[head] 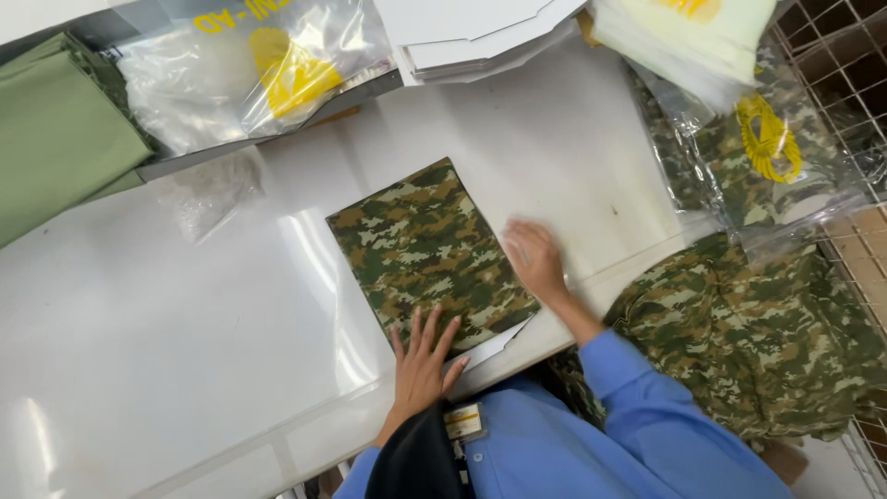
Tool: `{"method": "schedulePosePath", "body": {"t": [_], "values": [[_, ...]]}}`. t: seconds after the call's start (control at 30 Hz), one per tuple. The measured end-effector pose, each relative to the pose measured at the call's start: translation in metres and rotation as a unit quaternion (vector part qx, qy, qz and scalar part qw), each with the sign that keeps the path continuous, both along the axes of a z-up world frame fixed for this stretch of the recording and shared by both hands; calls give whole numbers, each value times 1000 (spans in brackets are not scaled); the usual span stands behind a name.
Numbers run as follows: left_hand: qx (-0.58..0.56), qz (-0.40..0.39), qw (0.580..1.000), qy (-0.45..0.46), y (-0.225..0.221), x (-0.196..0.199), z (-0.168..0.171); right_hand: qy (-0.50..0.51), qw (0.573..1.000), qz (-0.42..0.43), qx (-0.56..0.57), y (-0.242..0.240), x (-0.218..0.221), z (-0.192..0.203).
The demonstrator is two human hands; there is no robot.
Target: The person folds camouflage shirts one at a time using a white cardboard template on a workbench, then slides each folded shirt into a clear plastic bag and places the finished packages on a stack.
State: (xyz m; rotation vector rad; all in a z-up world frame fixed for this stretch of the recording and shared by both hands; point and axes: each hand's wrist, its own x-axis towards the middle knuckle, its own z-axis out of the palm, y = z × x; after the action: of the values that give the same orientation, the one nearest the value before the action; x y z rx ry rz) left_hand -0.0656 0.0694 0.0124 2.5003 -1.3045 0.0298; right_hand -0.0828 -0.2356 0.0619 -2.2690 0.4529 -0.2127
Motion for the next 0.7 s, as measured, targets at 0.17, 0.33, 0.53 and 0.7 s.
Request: {"method": "schedulePosePath", "body": {"t": [0.17, 0.33, 0.53, 0.7], "values": [[-18, -135, 990, -23, -34, -7, -20, -393, 831, -264, -292, -180, 106, 133], [-15, -24, 980, 199, -36, -12, -1, 5, 912, -354, -205, -278, 189, 175], [-7, 32, 986, 163, -51, 20, -9, 72, 904, -402, -127, -313, 206, 150], [-9, 13, 999, -50, -58, 40, -19, 39, 917, -396, -37, -338, 190, 150]]}}
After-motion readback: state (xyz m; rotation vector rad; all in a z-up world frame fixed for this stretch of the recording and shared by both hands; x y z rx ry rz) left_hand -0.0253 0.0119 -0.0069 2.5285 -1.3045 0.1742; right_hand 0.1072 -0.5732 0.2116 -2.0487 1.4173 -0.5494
